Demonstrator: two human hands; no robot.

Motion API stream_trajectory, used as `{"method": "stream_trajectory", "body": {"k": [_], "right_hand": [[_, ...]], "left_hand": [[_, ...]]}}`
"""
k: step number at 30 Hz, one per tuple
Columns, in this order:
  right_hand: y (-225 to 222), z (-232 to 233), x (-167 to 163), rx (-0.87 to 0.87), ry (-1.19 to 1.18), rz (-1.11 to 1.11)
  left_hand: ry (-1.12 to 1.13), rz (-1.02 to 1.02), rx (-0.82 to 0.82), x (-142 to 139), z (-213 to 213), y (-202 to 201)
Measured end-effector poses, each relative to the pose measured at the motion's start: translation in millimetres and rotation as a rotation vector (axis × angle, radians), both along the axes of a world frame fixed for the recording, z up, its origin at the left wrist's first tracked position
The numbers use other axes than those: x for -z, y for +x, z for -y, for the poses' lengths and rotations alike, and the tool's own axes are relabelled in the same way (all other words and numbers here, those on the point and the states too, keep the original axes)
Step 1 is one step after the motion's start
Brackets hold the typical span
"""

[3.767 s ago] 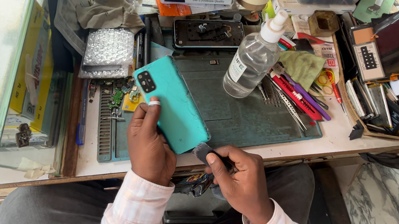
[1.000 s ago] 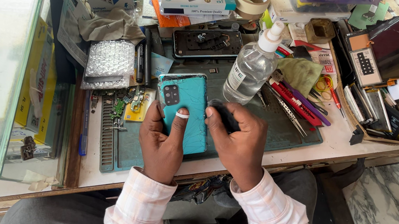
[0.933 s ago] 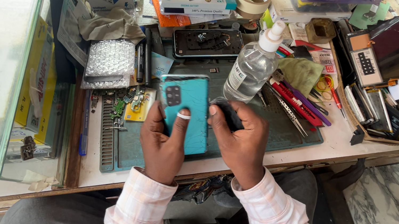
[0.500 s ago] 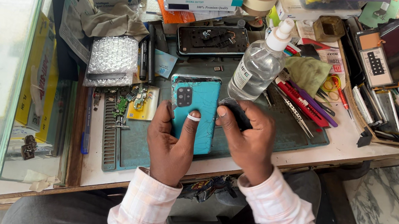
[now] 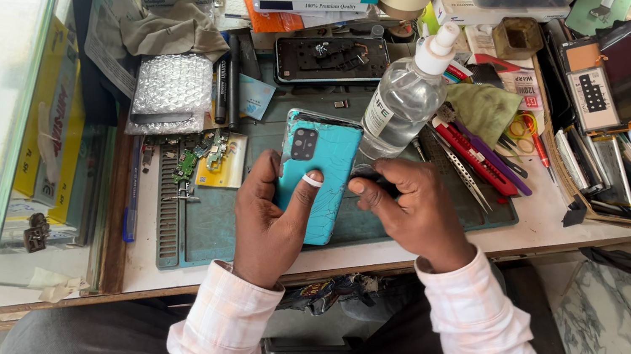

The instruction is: The person removes the back cover of a teal smartphone using a prying tool and tweezers. They carefully pry around the edges and lift the cover to expose the internal components.

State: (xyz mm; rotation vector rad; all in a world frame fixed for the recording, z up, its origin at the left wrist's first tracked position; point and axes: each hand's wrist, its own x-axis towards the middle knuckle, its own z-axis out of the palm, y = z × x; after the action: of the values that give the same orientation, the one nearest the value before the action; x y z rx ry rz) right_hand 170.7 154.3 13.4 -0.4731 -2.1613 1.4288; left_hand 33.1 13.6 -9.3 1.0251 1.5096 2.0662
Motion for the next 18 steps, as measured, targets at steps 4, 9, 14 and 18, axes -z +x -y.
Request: {"method": "stream_trajectory", "body": {"k": [4,9,14,18], "right_hand": [[1.7,-9.4,-9.8,-0.101,0.011,0.095],[7.4,-16.3,-26.9,-0.211,0.161,0.235],[10.2,-3.2,-36.3,-0.117,0.118,0.209],[3.1,11.9,-38.7,0.007,0.362,0.205]], "left_hand": [[-0.016,-0.023,0.012,-1.8,-0.2,-0.1],[-0.007,-0.021,0.024,-4.0,1.3,1.8],[-0.021,-0.030,0.005,-7.8,1.8,2.2],[0.011,-0.066,-0.001,-10.2,1.5,4.0]]}}
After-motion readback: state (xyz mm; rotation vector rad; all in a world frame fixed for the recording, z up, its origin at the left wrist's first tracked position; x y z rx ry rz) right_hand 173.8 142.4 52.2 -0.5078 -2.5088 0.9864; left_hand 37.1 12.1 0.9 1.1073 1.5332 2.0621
